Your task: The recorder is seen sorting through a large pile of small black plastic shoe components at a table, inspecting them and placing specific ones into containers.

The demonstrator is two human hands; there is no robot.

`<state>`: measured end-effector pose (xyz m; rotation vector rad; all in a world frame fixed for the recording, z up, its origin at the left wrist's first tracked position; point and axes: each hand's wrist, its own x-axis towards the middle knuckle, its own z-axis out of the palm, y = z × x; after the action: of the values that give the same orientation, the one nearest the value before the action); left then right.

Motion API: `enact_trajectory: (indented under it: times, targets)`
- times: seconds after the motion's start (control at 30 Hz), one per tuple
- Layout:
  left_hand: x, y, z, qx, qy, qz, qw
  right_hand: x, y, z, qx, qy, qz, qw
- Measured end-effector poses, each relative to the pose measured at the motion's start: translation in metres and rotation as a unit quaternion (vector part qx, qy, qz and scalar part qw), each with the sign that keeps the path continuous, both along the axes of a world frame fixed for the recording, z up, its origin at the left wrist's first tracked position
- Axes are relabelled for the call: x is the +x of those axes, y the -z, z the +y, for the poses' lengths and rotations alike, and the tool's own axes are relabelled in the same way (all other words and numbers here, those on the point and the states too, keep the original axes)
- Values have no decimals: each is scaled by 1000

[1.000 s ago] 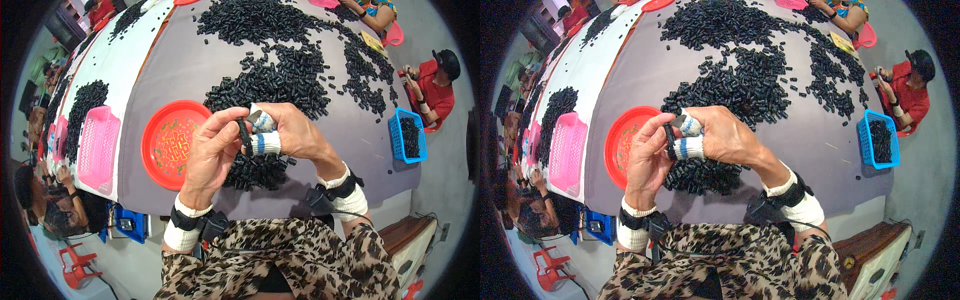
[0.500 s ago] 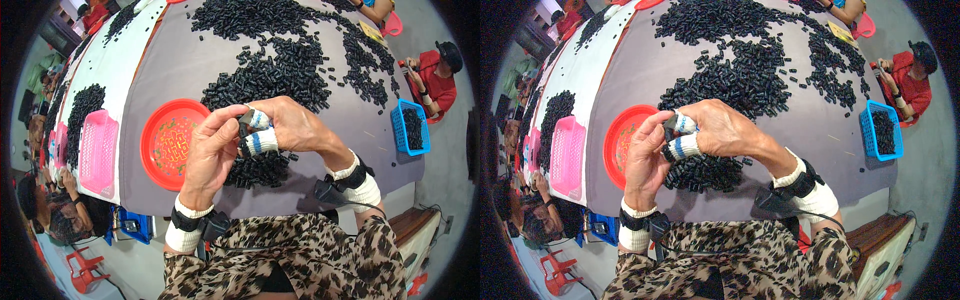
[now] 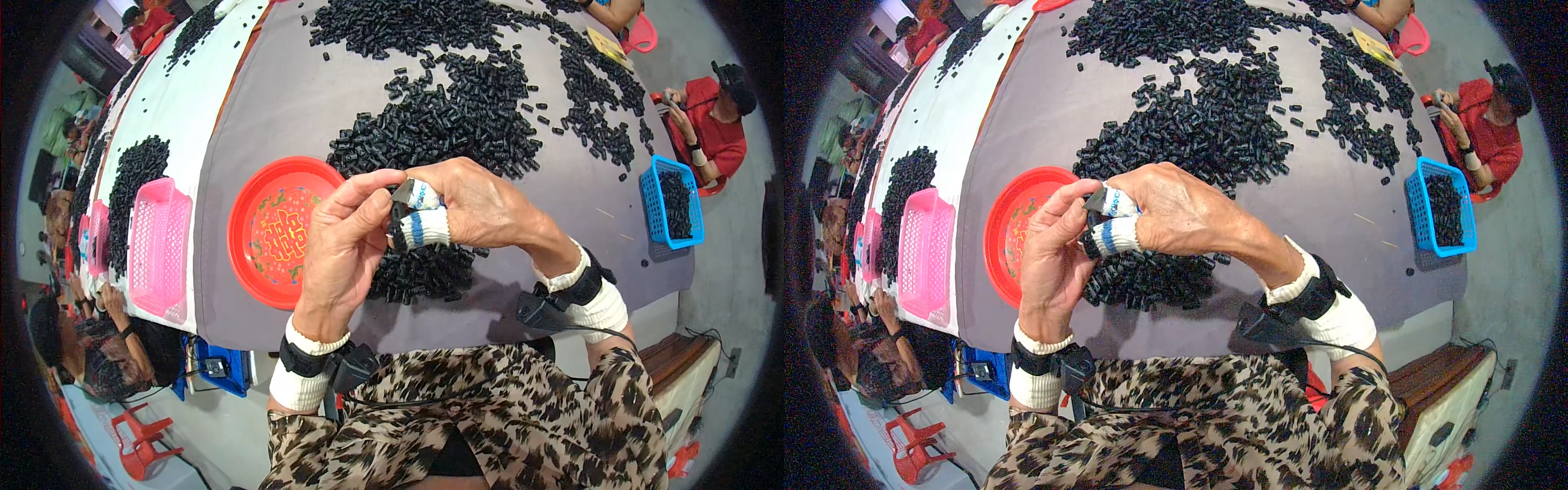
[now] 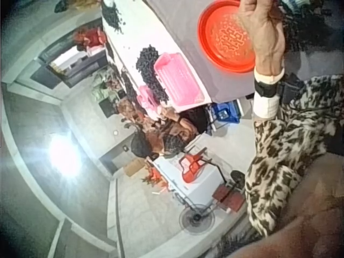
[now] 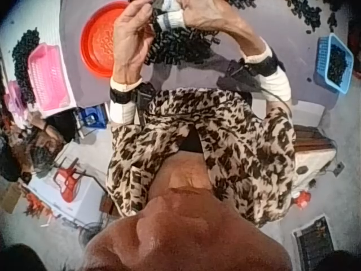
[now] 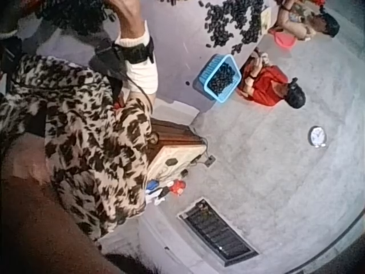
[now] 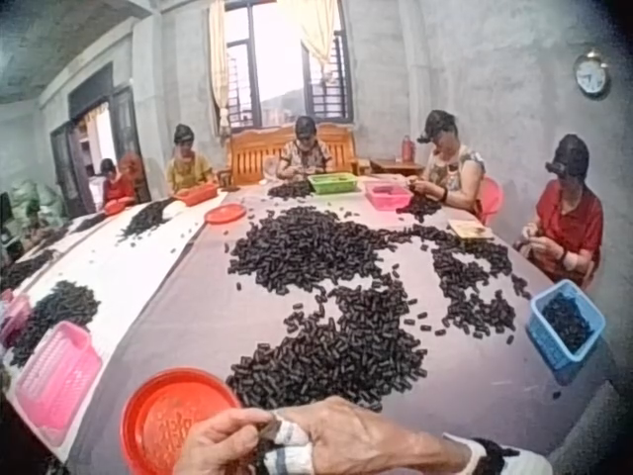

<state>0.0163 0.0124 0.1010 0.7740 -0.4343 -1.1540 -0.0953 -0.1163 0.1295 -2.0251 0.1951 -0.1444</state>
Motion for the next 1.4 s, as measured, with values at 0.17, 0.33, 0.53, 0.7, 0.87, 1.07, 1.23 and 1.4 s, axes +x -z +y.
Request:
enact_trajectory:
  times: [0.17,0.33,0.53,0.7,0.87,1.07,1.23,1.4]
  targets:
    - [0,1,2,20,-6,-15,1000,0,8,0,-66,-4,-37,997]
    - [-2,-2,-2,-20,15,38,999,-3,4,1,36,42,-55,997]
    - [-4,4,-1,-32,17,36,999,-5,4,-2,31,27,-31,999]
    - [-4,3,-3,-16,22,31,999,-5,6,-4,25,19,-16,999]
    - [-5,5,-2,-12,19,24,999,-6,9,-4,33,14,-25,999]
    - [-5,6,-3,-7,20,7,1000,-8,10,-2,6,18,-35,999]
    - [-2,6,-1,-11,9,-12,1000,-5,13,0,-36,26,-81,996]
    - [-6,0,-4,-7,1,44,999,-5,12,2,29,77,-64,995]
